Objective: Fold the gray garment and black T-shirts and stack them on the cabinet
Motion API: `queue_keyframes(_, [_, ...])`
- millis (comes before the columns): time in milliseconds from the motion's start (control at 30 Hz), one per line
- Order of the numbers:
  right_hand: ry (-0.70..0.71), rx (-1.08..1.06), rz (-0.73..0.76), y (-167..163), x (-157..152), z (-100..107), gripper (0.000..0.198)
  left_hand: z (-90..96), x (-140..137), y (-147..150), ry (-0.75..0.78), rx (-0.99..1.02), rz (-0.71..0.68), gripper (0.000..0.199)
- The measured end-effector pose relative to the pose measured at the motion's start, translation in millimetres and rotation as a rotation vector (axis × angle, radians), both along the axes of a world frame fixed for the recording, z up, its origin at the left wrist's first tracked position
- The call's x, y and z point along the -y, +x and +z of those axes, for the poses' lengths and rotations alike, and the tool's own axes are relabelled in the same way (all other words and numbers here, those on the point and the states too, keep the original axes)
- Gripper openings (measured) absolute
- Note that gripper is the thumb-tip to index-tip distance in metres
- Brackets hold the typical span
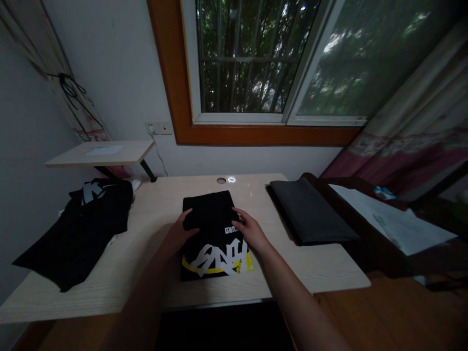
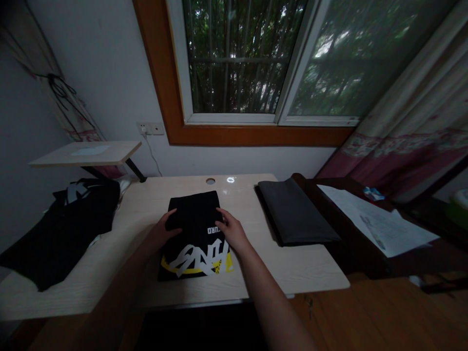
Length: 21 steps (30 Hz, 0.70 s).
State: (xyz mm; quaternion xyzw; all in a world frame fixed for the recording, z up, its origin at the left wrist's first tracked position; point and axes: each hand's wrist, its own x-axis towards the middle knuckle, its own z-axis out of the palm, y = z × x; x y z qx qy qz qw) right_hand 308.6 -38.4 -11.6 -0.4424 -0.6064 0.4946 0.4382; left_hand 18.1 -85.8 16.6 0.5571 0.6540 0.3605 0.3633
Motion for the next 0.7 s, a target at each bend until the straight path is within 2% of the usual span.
queue_keyframes(100, [-0.071, -0.203, 0.019, 0, -2, 3, 0.053, 8.8, 1, -1, 0.031, 0.122, 0.021, 0.082])
queue_keyframes(200, [-0.129, -0.317, 0.030, -3, -5, 12, 0.050, 22.6, -4, -2, 0.079, 0.258, 0.024, 0.079])
queue_keyframes(333, [-0.124, -0.399, -0.019, -11, -20, 40, 0.041, 50.2, -24, -4, 0.159, 0.251, 0.015, 0.077])
queue_keyframes(400, [-0.042, -0.337, -0.059, -13, -32, 63, 0.036, 69.4, -37, -5, 0.249, 0.212, 0.018, 0.074])
queue_keyframes(467, [0.097, -0.242, -0.073, -12, -45, 87, 0.028, 90.8, -49, -6, 0.340, 0.201, 0.007, 0.070])
queue_keyframes(567, [0.305, -0.153, -0.095, -7, -59, 113, 0.017, 115.5, -60, -9, 0.470, 0.023, 0.037, 0.065])
queue_keyframes(633, [0.399, -0.087, -0.090, -3, -61, 117, 0.016, 117.8, -60, -13, 0.537, -0.139, 0.069, 0.062])
queue_keyframes(700, [0.416, -0.016, -0.032, 1, -57, 106, 0.018, 105.3, -55, -19, 0.556, -0.259, 0.071, 0.058])
